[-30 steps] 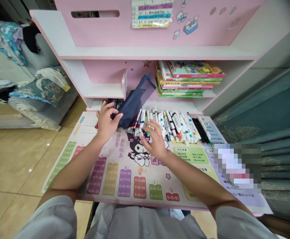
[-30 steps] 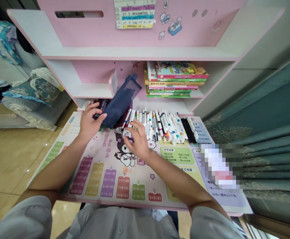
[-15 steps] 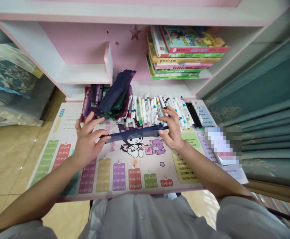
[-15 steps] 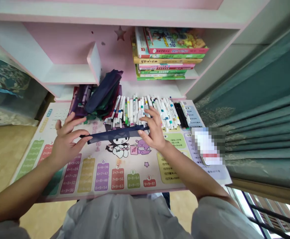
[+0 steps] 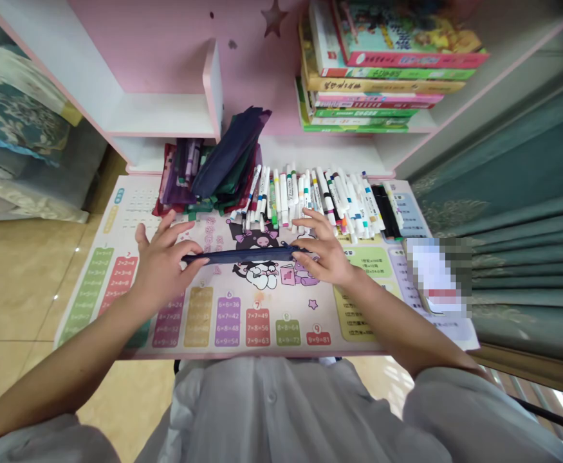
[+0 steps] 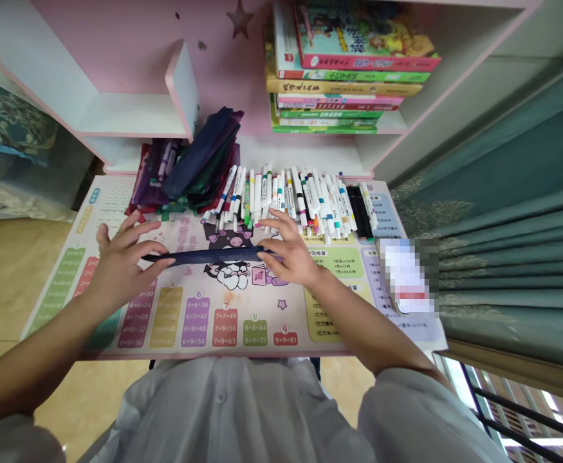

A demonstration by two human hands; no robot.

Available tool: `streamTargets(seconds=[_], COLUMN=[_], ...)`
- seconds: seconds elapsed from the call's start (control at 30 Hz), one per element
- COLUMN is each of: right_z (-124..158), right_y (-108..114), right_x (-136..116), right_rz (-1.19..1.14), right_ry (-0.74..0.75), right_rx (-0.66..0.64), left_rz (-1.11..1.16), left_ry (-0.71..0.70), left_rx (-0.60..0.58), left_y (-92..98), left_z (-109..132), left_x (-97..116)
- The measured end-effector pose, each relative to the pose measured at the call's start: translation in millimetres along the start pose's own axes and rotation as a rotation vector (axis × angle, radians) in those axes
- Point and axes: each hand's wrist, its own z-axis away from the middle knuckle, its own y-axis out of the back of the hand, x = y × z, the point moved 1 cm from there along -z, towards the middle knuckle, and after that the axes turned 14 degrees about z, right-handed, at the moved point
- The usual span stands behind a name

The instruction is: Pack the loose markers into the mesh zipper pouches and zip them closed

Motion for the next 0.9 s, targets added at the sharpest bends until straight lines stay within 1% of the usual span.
streamTargets(seconds=[0.07,0.13,0.27,0.37,0.43,0.53,0.6,0.73,0.9], right_z=[1,1,2,2,3,4,4,5,6], right_y=[3,5,8,7,5,0,-3,-7,-5], right_x=[0,0,-5,-8,-9,-8,-8,-10,-11], right_rz=[-0.026,-0.053,-0.064,-0.064,-0.085,-0.142,-0.171,-0.188,-0.228], right_ry=[0.016,0.018,0.015,0.01,0.017,0.068,0.097,0.096,0.086], right_rx=[-0.036,-0.048,-0.067,-0.107,-0.097,-0.008,0.054,0.083,0.101], left_rz=[0.019,0.06,0.122,0.121,0.124,0.156,0.171,0.2,0.248], left_ry=[-0.008,-0.032,-0.083,-0.073,-0.023,0.071,0.12,0.163,0.172], left_rx=[-0.021,-0.062,-0.182,-0.292,-0.385,-0.493,-0.53,-0.541,-0.55], left_y=[-4.2,-14.5,-49.5,-72.0,-78.9,-77.0,-71.8,-64.4,-63.1], left_z=[-7,-16,-35,-49,-56,-65,-69,-73,-71], left_x=[15,36,77,94,98,103,105,107,107])
